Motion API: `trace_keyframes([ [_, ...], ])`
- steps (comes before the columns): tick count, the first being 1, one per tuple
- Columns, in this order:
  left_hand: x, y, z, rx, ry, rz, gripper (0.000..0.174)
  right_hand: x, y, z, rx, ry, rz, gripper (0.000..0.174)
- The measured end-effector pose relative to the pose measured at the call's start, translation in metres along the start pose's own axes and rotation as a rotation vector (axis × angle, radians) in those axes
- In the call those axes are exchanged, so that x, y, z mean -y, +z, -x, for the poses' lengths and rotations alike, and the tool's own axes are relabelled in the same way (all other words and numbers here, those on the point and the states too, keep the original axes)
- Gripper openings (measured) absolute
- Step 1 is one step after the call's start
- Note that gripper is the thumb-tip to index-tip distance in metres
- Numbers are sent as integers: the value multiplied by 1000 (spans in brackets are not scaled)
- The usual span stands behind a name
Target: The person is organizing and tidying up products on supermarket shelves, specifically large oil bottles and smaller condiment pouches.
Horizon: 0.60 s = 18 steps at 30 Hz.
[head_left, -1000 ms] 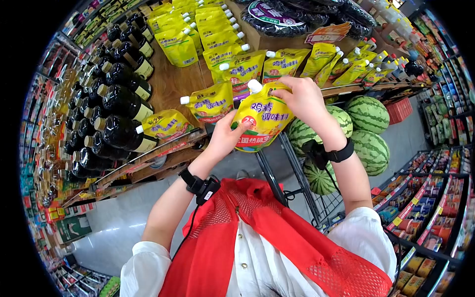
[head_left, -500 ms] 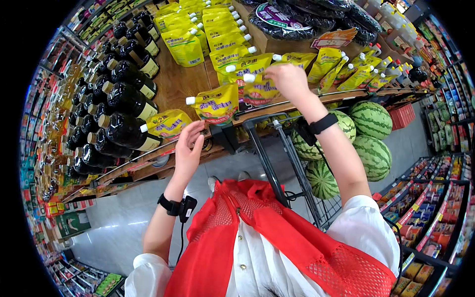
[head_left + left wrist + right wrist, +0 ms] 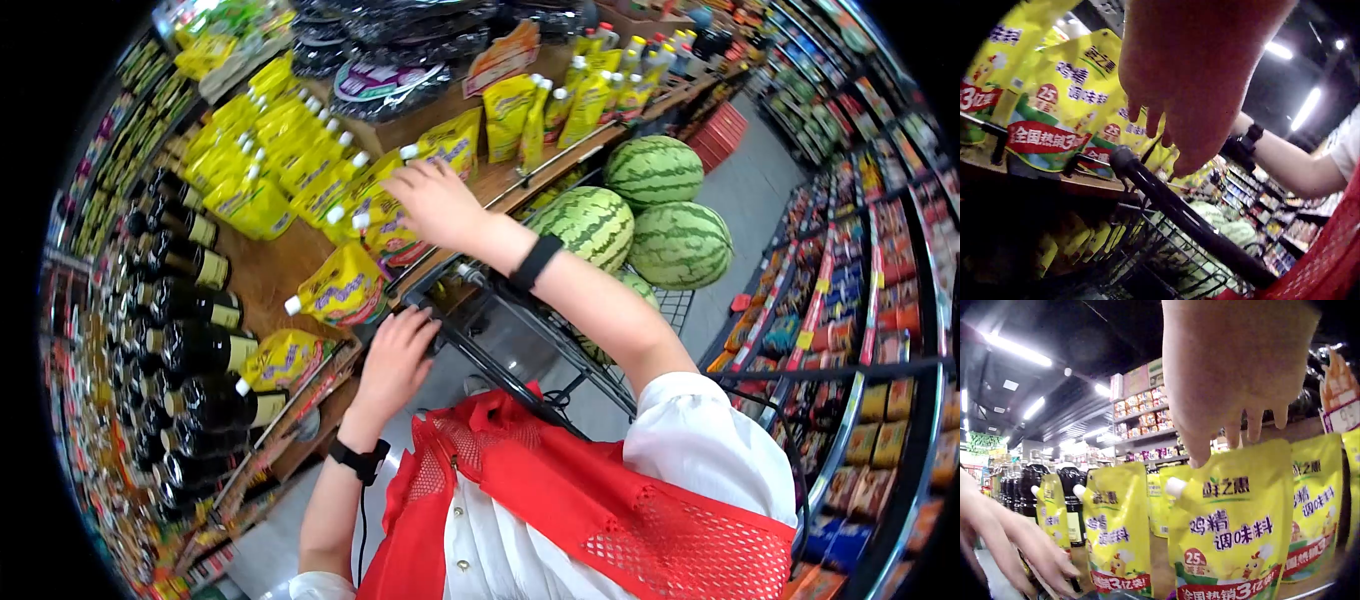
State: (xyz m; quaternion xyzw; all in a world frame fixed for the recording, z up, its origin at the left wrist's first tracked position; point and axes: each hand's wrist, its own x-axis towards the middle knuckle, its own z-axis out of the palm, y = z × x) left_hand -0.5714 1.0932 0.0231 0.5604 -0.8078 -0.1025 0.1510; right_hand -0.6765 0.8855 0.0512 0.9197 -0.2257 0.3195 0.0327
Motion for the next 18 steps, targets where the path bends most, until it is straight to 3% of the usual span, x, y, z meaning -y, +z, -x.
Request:
trace_keyframes([
  [2,0,14,-15,76,132,-93,63,15,-36,22,26,-20,-39,47],
  [4,6,30,-26,150,210,-192,63,36,-83,59,258,0,-84,47],
  [6,15,51,-37,157,266,-183,51,60,-120,110,528,161,-163,48],
  [8,19,56,-52,112,307,-112,18,86,-148,168,762,314,-158,41],
  [10,24,65,-63,251,310,-123,11,118,-166,210,1040,666,-196,42],
  [12,23,61,-72,340,325,-147,10,146,-158,262,988,914,-230,49],
  [13,22,60,-76,421,318,-177,10,157,-147,288,890,1026,-197,43],
  [16,21,59,-77,432,340,-217,11,170,-131,313,631,1367,-29,23],
  [17,25,64,-75,351,375,-202,13,175,-125,324,504,1310,69,16],
  [18,25,64,-75,333,402,-187,14,177,-124,325,506,1326,72,16],
])
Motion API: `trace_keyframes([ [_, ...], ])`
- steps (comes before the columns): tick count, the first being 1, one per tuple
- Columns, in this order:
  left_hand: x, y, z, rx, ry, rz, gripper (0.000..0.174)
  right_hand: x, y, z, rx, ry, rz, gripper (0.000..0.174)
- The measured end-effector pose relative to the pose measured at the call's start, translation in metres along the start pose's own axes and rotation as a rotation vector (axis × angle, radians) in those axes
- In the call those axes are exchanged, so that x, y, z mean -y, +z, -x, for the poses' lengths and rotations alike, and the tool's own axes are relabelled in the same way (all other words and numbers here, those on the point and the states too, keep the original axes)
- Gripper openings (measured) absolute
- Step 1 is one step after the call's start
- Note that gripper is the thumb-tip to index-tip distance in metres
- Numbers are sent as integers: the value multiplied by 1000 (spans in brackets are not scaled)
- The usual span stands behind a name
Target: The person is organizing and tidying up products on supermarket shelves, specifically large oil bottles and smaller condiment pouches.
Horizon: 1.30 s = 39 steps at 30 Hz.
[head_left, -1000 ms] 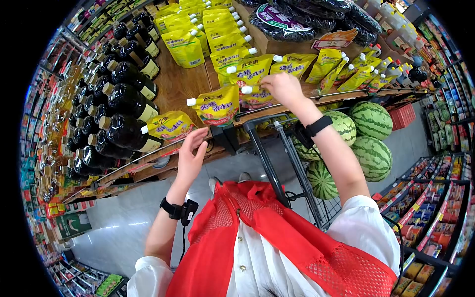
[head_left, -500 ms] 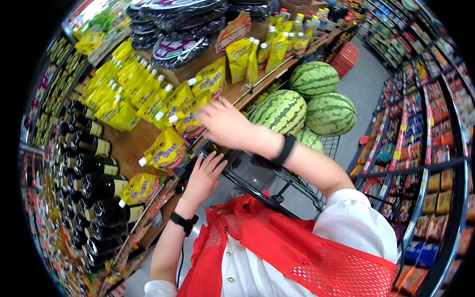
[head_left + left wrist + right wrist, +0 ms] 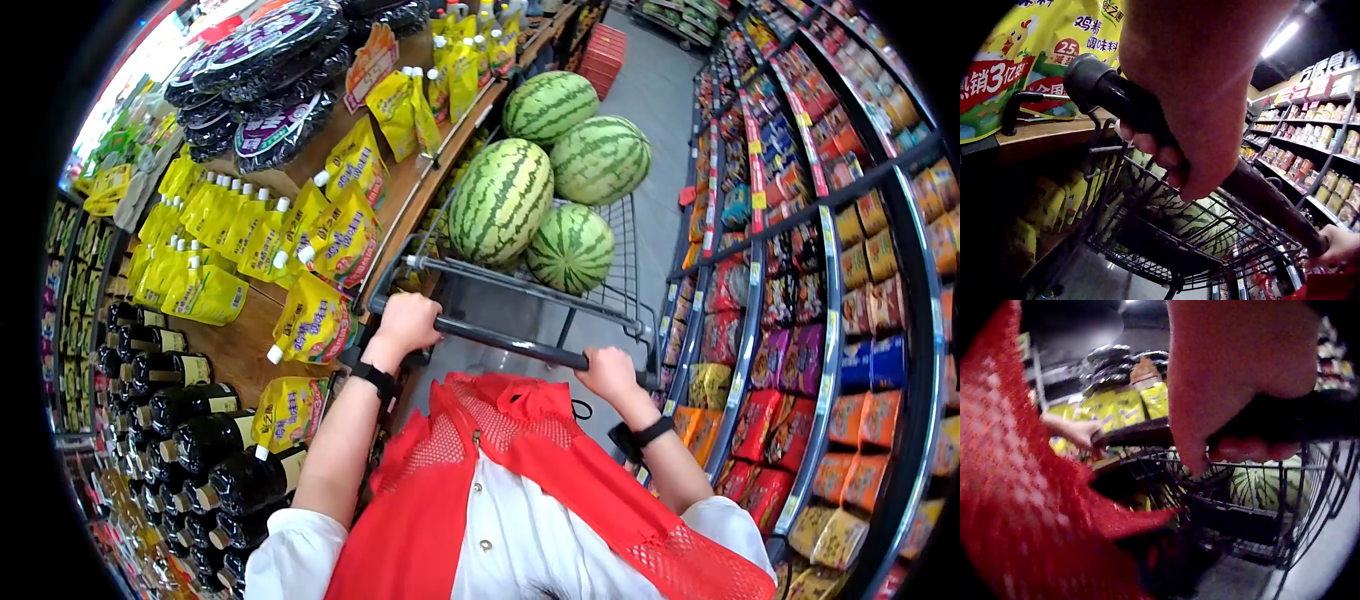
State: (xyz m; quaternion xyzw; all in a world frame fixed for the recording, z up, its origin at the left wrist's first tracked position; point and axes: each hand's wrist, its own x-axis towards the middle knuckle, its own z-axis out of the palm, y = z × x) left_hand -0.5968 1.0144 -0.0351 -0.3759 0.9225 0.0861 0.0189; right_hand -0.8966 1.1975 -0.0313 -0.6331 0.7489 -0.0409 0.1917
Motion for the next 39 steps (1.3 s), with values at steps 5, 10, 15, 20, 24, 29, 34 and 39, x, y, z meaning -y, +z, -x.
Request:
trace_keyframes([
  [5,-4,0,3,-10,3,8,16,3,3,3,-44,22,67,18],
  [10,-13,-1,17,-3,7,10,16,5,7,13,-40,56,101,18],
  [15,-15,12,39,-75,40,5,13,16,13,35,-53,59,110,18],
  [20,-21,11,66,-10,9,-26,15,28,26,60,-58,58,117,17],
  [24,-20,17,87,-5,84,-2,15,39,33,82,-68,64,131,16],
  [29,-29,21,119,22,142,-14,16,48,46,113,-68,72,140,17],
  [34,-39,27,150,55,200,15,17,51,56,140,-25,71,161,19],
  [39,-45,32,173,105,269,35,19,48,52,156,154,-1,92,24],
])
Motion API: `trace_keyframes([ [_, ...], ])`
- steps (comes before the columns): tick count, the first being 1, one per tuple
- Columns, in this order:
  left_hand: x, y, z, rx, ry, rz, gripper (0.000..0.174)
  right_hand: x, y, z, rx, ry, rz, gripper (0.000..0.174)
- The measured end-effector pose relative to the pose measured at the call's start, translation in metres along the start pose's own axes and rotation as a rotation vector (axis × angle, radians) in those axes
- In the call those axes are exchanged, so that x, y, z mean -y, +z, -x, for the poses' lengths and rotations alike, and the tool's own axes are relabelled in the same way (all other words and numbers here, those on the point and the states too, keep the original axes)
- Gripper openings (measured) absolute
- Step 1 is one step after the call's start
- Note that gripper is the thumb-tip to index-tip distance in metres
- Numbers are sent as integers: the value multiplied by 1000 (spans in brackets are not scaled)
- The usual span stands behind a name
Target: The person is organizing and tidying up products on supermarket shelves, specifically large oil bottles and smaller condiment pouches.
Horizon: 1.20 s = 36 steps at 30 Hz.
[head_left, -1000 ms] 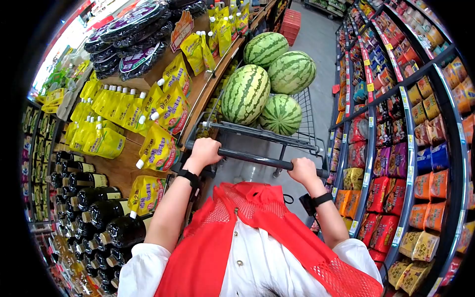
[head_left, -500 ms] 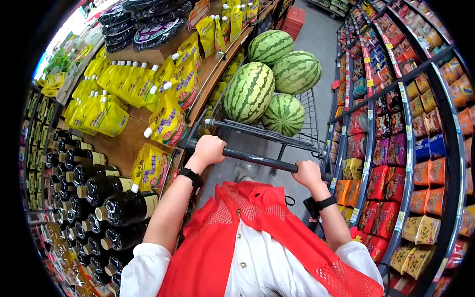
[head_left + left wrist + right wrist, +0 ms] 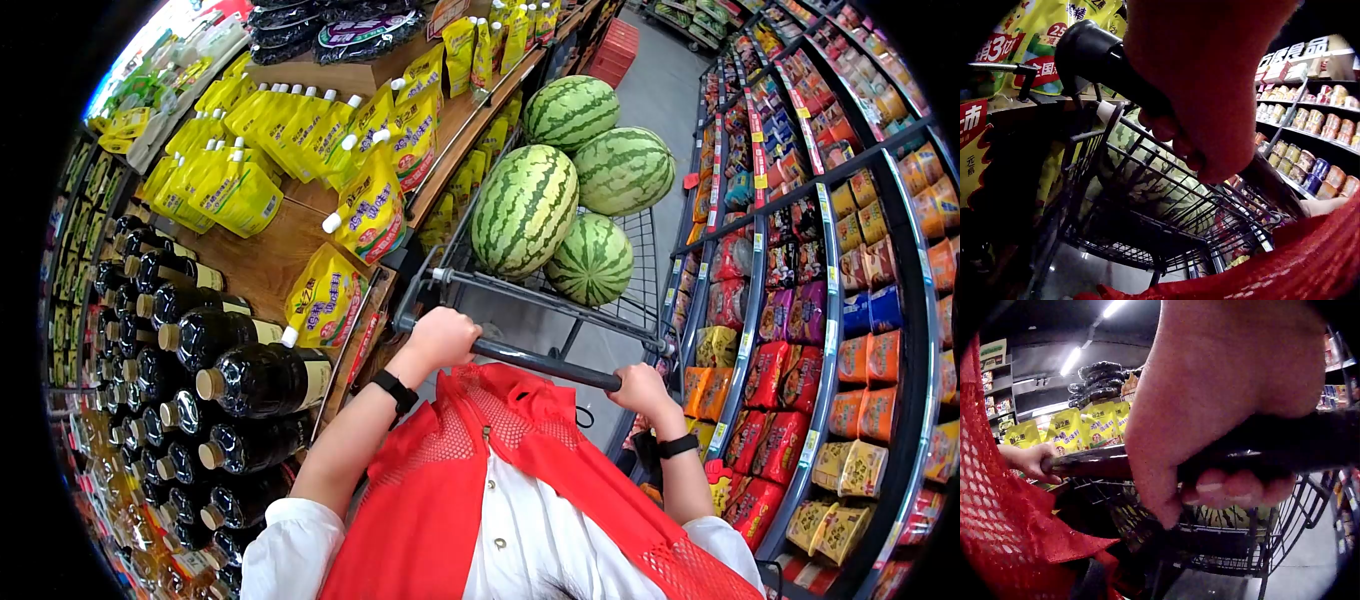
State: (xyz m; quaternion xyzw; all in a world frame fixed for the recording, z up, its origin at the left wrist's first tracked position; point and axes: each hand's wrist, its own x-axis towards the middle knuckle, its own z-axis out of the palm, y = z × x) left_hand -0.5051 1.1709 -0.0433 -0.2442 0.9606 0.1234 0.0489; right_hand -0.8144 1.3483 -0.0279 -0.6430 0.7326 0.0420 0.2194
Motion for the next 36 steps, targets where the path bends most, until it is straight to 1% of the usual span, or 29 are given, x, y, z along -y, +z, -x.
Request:
trace_keyframes([
  [1,-2,2,4,-3,7,12,21,2,-6,0,2,3,-2,24],
  [3,-7,5,8,-26,23,37,24,5,-26,-1,440,107,-194,25],
  [4,-8,6,11,-34,22,34,24,5,-30,-2,552,158,-291,28],
  [5,-11,8,14,-44,21,30,23,-1,-24,-2,549,165,-298,28],
  [7,-15,11,20,-70,19,8,21,-9,-13,-6,697,39,-453,26],
  [8,-15,20,22,-173,21,-2,20,-13,-11,-5,732,78,-516,23],
  [9,-17,26,21,-290,22,-24,19,-16,-8,-8,711,70,-515,23],
  [10,-18,26,23,-388,35,9,18,-16,-7,-6,722,100,-552,24],
  [12,-18,24,23,-388,29,0,18,-16,-9,-1,730,136,-595,24],
  [14,-22,21,22,-401,-14,-20,17,-11,-15,3,595,120,-441,25],
  [15,-22,22,22,-374,-39,-33,10,-14,-11,4,600,121,-443,25],
  [17,-27,27,17,-409,-80,-28,9,-27,2,2,399,-48,-377,26],
  [21,-41,26,12,-369,-152,-31,6,-31,-9,7,410,-6,-414,25],
  [22,-47,24,10,-326,-181,-25,7,-35,-9,8,361,-37,-377,25],
  [23,-52,23,9,-335,-191,-32,7,-39,-9,10,357,-49,-370,25],
  [25,-64,24,6,-277,-212,-57,7,-47,-11,12,358,-61,-357,24],
  [29,-94,32,0,-335,-235,-49,11,-72,-11,23,357,-64,-288,25],
  [31,-114,33,-4,-317,-249,-73,9,-89,-7,32,225,-136,-168,24],
  [32,-124,33,-5,-262,-252,-43,10,-96,-6,37,222,-141,-167,24],
  [34,-144,40,-11,-275,-264,-34,10,-109,-9,53,68,-101,-45,21],
  [36,-167,49,-16,-335,-271,-28,9,-120,-15,64,83,-69,-9,20],
])
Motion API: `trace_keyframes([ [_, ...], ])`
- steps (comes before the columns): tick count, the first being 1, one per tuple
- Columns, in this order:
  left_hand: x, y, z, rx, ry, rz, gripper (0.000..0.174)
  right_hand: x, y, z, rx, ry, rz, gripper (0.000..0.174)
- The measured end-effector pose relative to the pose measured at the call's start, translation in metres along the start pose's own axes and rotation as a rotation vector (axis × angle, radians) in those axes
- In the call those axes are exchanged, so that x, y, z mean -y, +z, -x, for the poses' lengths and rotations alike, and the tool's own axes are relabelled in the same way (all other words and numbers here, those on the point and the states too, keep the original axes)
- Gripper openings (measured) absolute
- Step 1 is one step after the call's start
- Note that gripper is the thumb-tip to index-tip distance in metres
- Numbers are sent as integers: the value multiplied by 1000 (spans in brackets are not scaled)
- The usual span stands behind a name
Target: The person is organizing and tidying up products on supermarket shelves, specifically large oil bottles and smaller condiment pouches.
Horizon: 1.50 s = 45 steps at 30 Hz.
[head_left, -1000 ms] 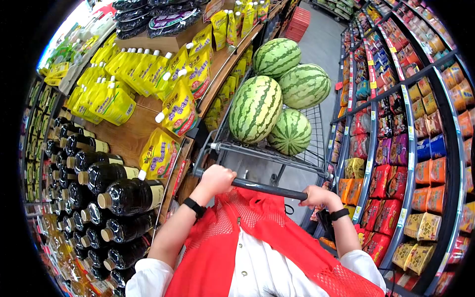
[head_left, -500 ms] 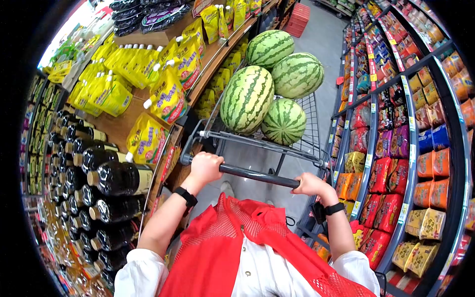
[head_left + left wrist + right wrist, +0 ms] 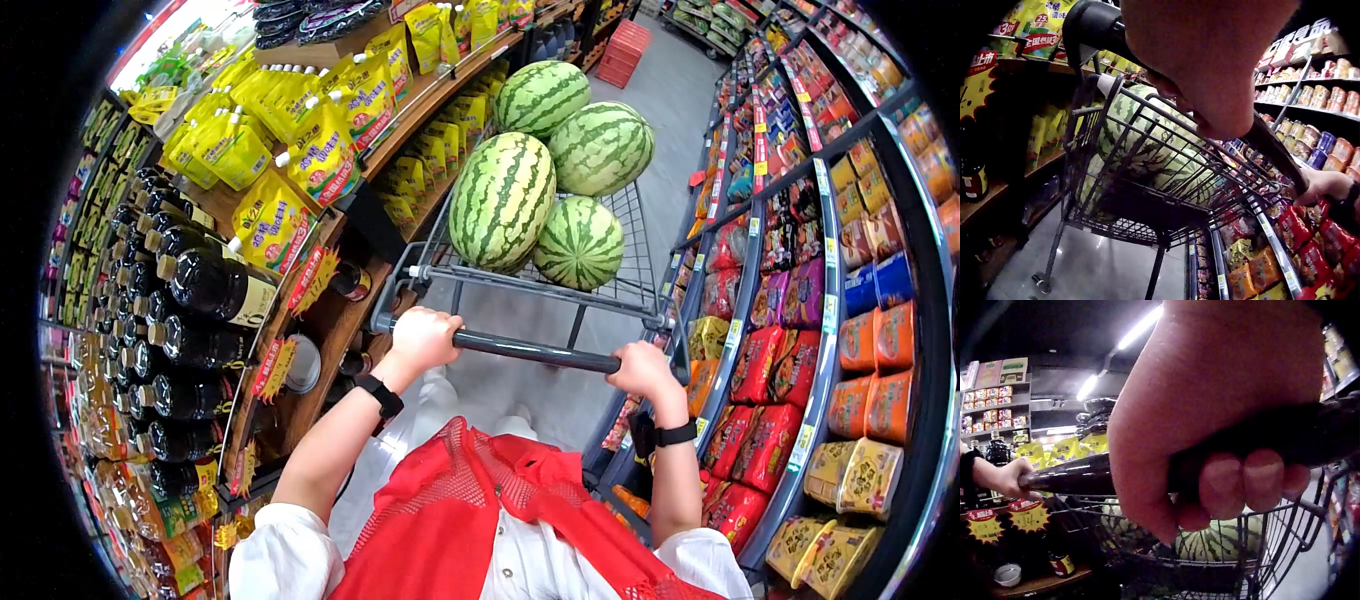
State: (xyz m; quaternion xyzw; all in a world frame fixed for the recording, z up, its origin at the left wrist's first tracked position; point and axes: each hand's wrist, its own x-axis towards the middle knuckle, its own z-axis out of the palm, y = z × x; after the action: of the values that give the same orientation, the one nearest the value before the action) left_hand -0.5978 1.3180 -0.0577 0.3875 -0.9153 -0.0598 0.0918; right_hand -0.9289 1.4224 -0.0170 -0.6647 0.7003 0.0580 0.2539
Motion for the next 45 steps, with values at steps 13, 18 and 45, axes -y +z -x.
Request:
trace_keyframes([
  [13,-63,16,51,-110,101,136,17,-26,35,64,-53,77,65,17],
  [18,-59,13,79,-152,166,152,20,0,56,91,-39,138,40,19],
  [45,8,-15,214,23,483,207,15,164,179,220,-93,427,-174,22],
])
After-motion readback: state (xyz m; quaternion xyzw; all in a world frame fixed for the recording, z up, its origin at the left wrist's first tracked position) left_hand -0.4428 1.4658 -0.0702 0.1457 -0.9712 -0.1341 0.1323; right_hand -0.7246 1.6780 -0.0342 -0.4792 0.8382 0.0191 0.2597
